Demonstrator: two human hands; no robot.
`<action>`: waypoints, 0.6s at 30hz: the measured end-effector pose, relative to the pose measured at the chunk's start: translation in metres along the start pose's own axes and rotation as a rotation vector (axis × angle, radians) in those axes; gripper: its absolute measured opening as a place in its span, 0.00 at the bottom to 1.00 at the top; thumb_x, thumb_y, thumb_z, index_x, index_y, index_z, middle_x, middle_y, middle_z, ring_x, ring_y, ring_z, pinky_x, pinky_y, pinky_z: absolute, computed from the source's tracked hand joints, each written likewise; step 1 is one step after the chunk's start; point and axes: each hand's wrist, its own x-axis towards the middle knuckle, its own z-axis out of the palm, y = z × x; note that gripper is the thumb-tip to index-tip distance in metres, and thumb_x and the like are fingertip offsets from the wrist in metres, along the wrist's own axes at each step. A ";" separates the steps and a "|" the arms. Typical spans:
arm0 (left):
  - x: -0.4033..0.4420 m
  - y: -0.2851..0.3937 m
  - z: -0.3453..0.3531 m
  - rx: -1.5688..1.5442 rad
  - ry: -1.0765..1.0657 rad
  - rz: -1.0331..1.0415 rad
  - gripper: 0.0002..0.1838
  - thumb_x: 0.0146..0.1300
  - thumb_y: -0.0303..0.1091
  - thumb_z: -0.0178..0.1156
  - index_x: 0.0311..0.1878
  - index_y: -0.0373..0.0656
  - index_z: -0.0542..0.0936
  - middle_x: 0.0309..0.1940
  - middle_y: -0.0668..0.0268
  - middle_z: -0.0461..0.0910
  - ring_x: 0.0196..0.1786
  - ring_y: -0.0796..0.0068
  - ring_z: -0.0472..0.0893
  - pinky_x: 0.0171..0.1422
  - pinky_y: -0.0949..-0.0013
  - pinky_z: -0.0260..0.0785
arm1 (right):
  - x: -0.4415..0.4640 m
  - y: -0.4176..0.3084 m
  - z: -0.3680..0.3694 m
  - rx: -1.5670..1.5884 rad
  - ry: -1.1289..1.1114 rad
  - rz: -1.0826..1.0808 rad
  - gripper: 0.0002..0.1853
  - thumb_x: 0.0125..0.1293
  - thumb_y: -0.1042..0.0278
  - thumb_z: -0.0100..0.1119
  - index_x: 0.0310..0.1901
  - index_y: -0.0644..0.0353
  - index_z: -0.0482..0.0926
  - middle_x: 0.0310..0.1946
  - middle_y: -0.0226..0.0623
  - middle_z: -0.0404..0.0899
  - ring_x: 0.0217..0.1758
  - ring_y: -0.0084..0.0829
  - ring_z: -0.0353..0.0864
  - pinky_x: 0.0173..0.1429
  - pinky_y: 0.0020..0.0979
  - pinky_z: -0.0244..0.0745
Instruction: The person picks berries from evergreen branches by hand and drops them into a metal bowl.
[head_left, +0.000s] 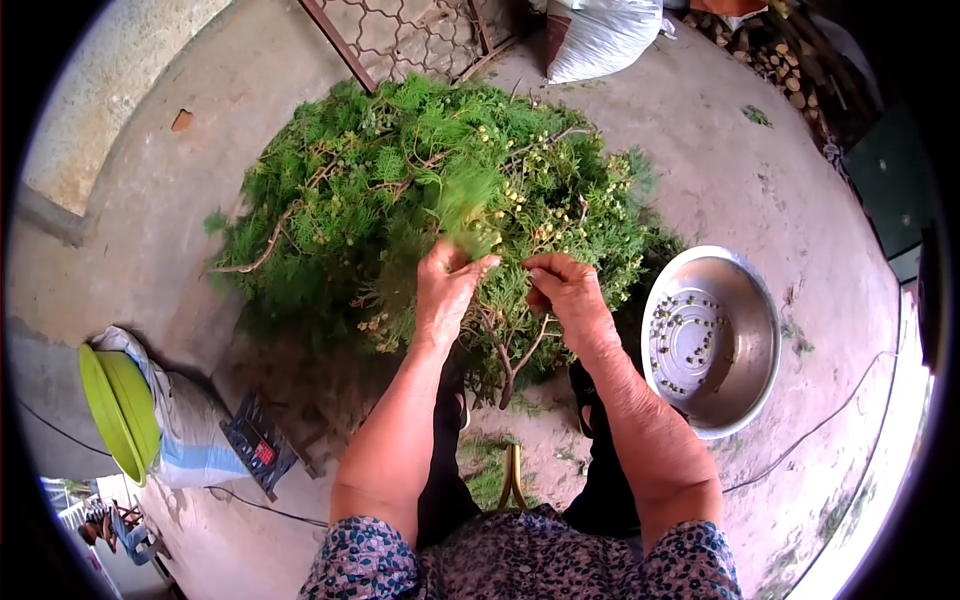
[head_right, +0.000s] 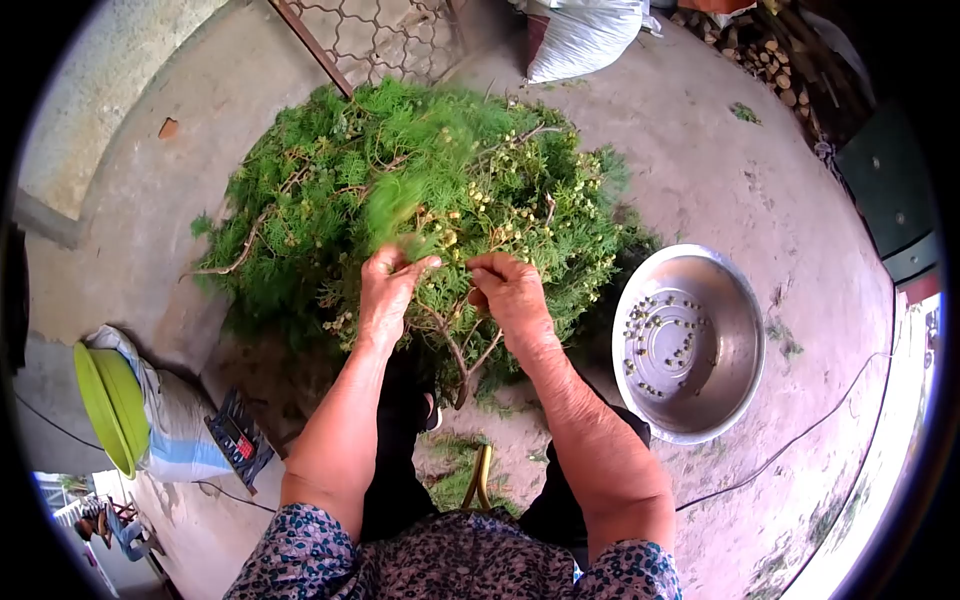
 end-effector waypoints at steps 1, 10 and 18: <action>-0.003 -0.011 -0.001 -0.002 -0.003 0.005 0.15 0.56 0.27 0.61 0.48 0.40 0.77 0.36 0.67 0.80 0.36 0.82 0.75 0.43 0.76 0.66 | 0.000 -0.001 0.003 0.003 -0.012 -0.028 0.08 0.64 0.76 0.50 0.42 0.66 0.77 0.22 0.30 0.75 0.21 0.18 0.72 0.23 0.21 0.68; -0.013 0.031 0.005 0.012 0.014 0.155 0.13 0.64 0.38 0.54 0.45 0.39 0.77 0.33 0.67 0.81 0.38 0.79 0.76 0.49 0.71 0.63 | 0.003 -0.028 0.011 0.051 0.128 -0.410 0.07 0.62 0.79 0.53 0.42 0.64 0.76 0.25 0.26 0.74 0.25 0.15 0.71 0.27 0.18 0.68; -0.016 0.029 0.013 -0.124 -0.047 0.163 0.10 0.64 0.33 0.56 0.45 0.38 0.77 0.32 0.68 0.81 0.37 0.83 0.75 0.43 0.77 0.67 | -0.002 -0.026 0.031 0.003 -0.053 -0.387 0.09 0.59 0.76 0.59 0.43 0.64 0.76 0.23 0.26 0.74 0.24 0.14 0.72 0.25 0.16 0.67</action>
